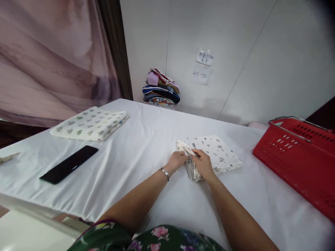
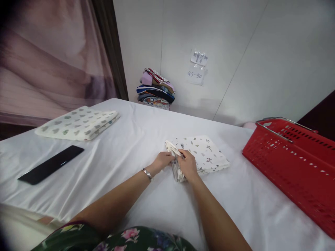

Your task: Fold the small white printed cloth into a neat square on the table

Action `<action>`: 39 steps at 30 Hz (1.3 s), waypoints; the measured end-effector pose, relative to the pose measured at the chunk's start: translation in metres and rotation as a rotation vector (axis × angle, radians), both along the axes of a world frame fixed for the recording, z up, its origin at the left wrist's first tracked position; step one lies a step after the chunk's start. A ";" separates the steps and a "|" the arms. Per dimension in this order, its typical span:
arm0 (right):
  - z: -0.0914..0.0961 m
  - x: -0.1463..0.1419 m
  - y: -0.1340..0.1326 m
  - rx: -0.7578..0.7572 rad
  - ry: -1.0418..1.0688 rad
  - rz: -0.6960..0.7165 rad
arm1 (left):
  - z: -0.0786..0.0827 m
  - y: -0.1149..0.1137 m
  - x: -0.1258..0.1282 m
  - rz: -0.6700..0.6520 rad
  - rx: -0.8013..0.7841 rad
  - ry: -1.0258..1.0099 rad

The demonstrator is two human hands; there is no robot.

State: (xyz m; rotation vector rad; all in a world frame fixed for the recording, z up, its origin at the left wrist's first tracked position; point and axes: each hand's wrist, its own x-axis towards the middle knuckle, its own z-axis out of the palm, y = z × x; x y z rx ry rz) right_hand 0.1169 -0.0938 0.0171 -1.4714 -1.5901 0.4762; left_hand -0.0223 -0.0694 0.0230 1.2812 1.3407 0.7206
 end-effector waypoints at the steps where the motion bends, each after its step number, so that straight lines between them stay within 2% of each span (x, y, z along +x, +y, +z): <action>1: 0.000 -0.001 0.000 0.007 -0.019 0.002 | 0.001 -0.002 0.000 -0.003 -0.024 -0.016; 5: 0.002 -0.006 -0.002 0.050 -0.111 0.031 | 0.004 -0.006 0.002 -0.026 -0.107 -0.083; 11: 0.018 -0.004 -0.008 0.193 -0.288 0.041 | 0.001 -0.005 0.002 -0.042 -0.130 -0.114; 17: 0.017 -0.013 -0.015 0.110 -0.506 0.134 | 0.004 -0.006 0.002 -0.055 -0.154 -0.149; 25: 0.010 -0.011 -0.010 0.060 -0.376 0.145 | 0.009 -0.005 -0.008 -0.102 -0.232 -0.260; 30: 0.010 -0.003 -0.007 -0.106 0.026 0.161 | 0.005 -0.003 -0.009 -0.124 -0.248 -0.294; 32: 0.010 -0.002 -0.006 -0.204 0.198 0.155 | 0.002 -0.002 -0.006 -0.115 -0.204 -0.227; 34: 0.011 0.001 -0.004 -0.264 0.276 0.169 | 0.001 -0.002 -0.002 -0.096 -0.145 -0.136; 36: 0.012 0.008 -0.001 -0.252 0.232 0.165 | 0.000 -0.002 0.000 -0.085 -0.108 -0.078; 39: 0.014 0.037 0.004 -0.132 -0.071 0.016 | 0.000 0.000 0.000 -0.083 -0.109 -0.047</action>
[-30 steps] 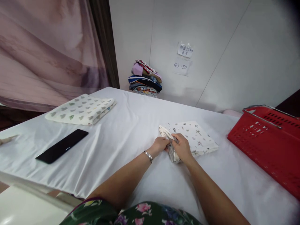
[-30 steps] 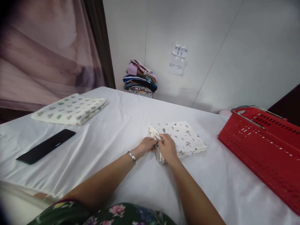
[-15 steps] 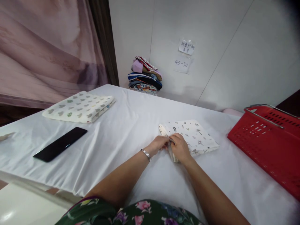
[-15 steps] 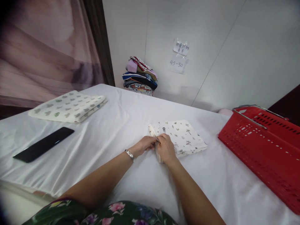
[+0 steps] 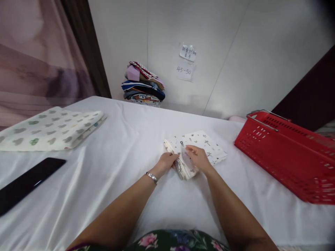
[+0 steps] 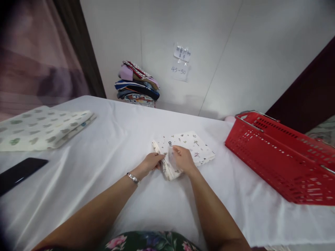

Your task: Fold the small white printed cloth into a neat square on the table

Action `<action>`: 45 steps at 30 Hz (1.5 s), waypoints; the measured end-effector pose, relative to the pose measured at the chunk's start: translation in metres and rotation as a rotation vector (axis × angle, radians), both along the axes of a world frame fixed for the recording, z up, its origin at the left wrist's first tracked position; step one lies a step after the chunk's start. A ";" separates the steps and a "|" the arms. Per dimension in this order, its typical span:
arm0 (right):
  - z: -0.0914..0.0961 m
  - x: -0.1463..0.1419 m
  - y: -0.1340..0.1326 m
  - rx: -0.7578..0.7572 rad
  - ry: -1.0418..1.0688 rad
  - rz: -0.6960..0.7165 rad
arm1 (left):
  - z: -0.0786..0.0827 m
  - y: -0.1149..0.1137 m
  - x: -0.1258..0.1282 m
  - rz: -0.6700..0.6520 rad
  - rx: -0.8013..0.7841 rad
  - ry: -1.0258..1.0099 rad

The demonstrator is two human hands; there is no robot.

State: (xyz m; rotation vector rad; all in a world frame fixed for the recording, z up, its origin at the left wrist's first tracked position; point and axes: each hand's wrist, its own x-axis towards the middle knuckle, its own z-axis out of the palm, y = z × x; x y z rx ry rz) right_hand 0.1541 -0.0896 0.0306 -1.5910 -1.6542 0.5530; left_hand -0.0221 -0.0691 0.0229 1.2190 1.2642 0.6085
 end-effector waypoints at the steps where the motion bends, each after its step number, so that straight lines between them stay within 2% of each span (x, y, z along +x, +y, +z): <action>1: -0.001 0.014 0.001 0.033 -0.137 -0.071 | -0.001 0.001 -0.001 -0.001 -0.004 0.009; 3: -0.004 0.044 0.003 0.011 -0.358 -0.195 | -0.004 0.003 -0.002 -0.011 0.002 0.043; 6: -0.015 0.077 0.004 -0.040 -0.403 -0.252 | -0.009 0.006 -0.004 -0.030 0.020 0.107; 11: -0.027 0.088 0.006 -0.049 -0.390 -0.264 | -0.010 0.004 -0.004 -0.029 0.030 0.130; 15: -0.021 0.081 0.004 -0.033 -0.357 -0.272 | -0.004 0.001 -0.004 -0.037 0.010 0.105; 18: -0.012 0.065 0.001 0.016 -0.319 -0.247 | 0.000 0.001 -0.003 -0.013 -0.037 0.048; 21: -0.006 0.040 -0.004 0.057 -0.341 -0.114 | 0.000 0.003 -0.001 0.027 -0.065 -0.040; 24: -0.008 0.017 -0.008 -0.020 -0.448 0.049 | -0.003 0.005 0.000 0.037 -0.046 -0.085; 27: -0.010 0.007 -0.008 -0.079 -0.506 0.092 | -0.006 0.006 0.000 0.038 -0.029 -0.065; 31: -0.005 0.001 -0.002 -0.061 -0.440 0.133 | -0.003 0.006 -0.003 0.055 -0.099 -0.149; 36: 0.012 -0.009 0.017 -0.038 -0.376 0.118 | 0.008 0.008 -0.004 0.159 -0.265 -0.397; 40: 0.023 -0.011 0.044 -0.066 -0.407 0.093 | 0.010 0.013 -0.002 0.306 -0.311 -0.537; 45: 0.024 -0.010 0.076 -0.146 -0.513 0.056 | 0.004 0.023 0.000 0.376 -0.302 -0.549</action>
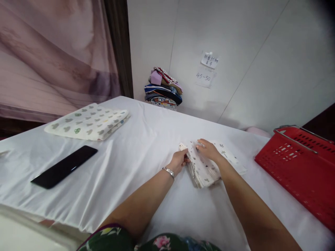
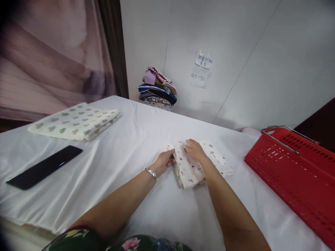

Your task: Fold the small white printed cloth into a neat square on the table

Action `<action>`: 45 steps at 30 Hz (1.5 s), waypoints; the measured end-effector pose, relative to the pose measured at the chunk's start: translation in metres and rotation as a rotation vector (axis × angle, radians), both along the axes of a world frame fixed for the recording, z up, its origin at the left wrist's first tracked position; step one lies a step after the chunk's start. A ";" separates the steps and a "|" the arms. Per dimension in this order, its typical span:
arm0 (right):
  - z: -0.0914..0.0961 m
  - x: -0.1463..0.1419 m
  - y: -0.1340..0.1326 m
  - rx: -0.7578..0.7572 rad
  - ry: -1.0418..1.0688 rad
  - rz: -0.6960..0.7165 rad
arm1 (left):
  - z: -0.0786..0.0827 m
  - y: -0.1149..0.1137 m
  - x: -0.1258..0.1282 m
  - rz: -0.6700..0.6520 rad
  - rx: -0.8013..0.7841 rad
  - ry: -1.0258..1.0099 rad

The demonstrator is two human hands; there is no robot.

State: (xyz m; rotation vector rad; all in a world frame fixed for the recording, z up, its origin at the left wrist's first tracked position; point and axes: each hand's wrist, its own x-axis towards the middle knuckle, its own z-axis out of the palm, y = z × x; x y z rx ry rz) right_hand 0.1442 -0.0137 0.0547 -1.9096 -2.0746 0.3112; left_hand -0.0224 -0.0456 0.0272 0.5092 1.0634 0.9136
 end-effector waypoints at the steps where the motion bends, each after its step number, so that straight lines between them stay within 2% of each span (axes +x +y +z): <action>1: -0.001 0.000 0.005 -0.008 -0.010 -0.001 | -0.001 0.002 0.000 0.007 -0.003 0.003; 7: -0.017 -0.003 0.024 -0.014 -0.054 0.017 | -0.002 0.014 0.002 -0.003 0.001 0.001; 13: -0.038 -0.006 0.027 -0.027 -0.111 0.005 | -0.006 0.012 -0.003 -0.002 0.089 -0.011; 21: -0.039 -0.009 0.025 -0.023 -0.150 0.019 | -0.001 0.012 -0.006 0.016 0.110 0.041; 28: -0.046 -0.014 0.022 0.042 -0.225 0.007 | 0.001 0.021 -0.011 -0.042 0.037 -0.035; 37: -0.050 -0.012 0.022 0.088 -0.233 0.007 | -0.003 0.019 -0.011 -0.093 0.127 -0.052; 40: -0.051 -0.012 0.022 0.097 -0.243 0.009 | -0.003 0.019 -0.013 -0.098 0.168 0.019; 45: -0.051 -0.013 0.021 0.116 -0.250 0.015 | 0.002 0.026 -0.018 -0.134 0.233 0.341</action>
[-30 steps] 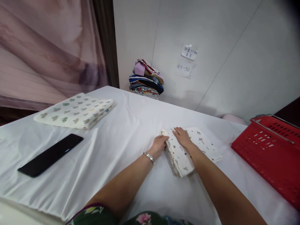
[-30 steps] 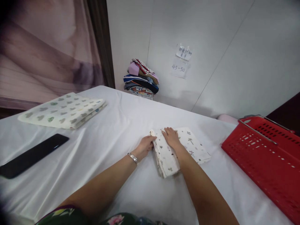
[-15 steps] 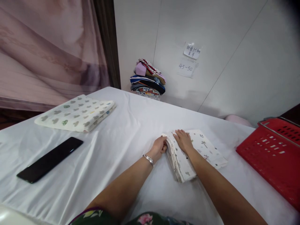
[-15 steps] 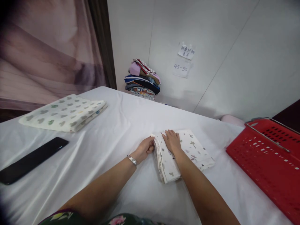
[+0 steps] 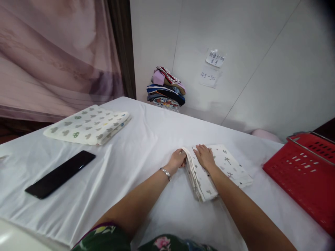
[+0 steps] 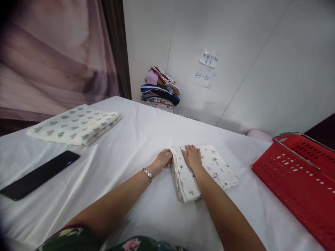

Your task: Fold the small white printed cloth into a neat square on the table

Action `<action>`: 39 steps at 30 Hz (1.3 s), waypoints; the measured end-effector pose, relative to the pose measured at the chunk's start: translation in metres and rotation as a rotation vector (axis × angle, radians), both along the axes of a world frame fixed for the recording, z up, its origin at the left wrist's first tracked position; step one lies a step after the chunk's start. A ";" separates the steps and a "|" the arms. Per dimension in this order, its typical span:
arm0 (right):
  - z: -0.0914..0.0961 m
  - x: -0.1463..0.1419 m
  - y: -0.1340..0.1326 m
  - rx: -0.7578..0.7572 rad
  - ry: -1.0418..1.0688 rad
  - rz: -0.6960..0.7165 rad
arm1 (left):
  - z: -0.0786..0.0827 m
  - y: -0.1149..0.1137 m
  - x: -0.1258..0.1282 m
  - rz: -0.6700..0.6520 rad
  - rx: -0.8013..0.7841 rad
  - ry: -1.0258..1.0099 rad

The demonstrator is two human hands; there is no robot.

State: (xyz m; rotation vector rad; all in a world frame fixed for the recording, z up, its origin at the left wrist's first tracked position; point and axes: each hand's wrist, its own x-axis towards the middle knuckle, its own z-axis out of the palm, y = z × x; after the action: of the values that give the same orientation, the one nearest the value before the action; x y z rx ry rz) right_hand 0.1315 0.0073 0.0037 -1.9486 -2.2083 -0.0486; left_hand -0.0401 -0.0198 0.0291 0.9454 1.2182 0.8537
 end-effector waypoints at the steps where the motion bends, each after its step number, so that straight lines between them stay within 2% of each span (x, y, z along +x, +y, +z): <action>1: 0.000 0.000 0.000 -0.003 0.000 0.000 | 0.001 0.002 -0.002 -0.018 0.018 0.059; 7: 0.001 -0.001 -0.001 -0.015 -0.004 -0.010 | 0.001 0.014 -0.014 -0.115 0.120 0.262; 11: 0.002 -0.002 -0.002 -0.011 -0.017 -0.005 | -0.005 0.017 -0.016 -0.082 0.221 0.355; 14: 0.004 -0.003 -0.002 -0.018 -0.026 -0.009 | -0.010 0.017 -0.015 -0.053 0.335 0.520; 17: 0.005 -0.004 -0.003 -0.026 -0.034 -0.015 | -0.013 0.017 -0.014 -0.073 0.382 0.633; 23: 0.004 -0.004 -0.003 -0.001 -0.036 -0.004 | -0.020 0.020 -0.012 -0.053 0.450 0.710; 29: 0.004 -0.002 -0.001 -0.041 0.030 -0.018 | -0.026 0.019 -0.014 -0.028 0.517 0.663; 34: 0.003 0.007 0.002 -0.069 0.169 -0.088 | -0.026 0.018 -0.020 -0.009 0.511 0.673; 39: 0.000 0.009 0.004 -0.052 0.145 -0.088 | -0.025 0.017 -0.023 0.003 0.489 0.658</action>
State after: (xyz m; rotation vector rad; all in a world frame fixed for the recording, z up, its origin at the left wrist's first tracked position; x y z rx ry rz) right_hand 0.1405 0.0112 0.0041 -2.0069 -2.0513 0.1346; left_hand -0.0629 -0.0032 0.0042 1.7124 1.5934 0.8907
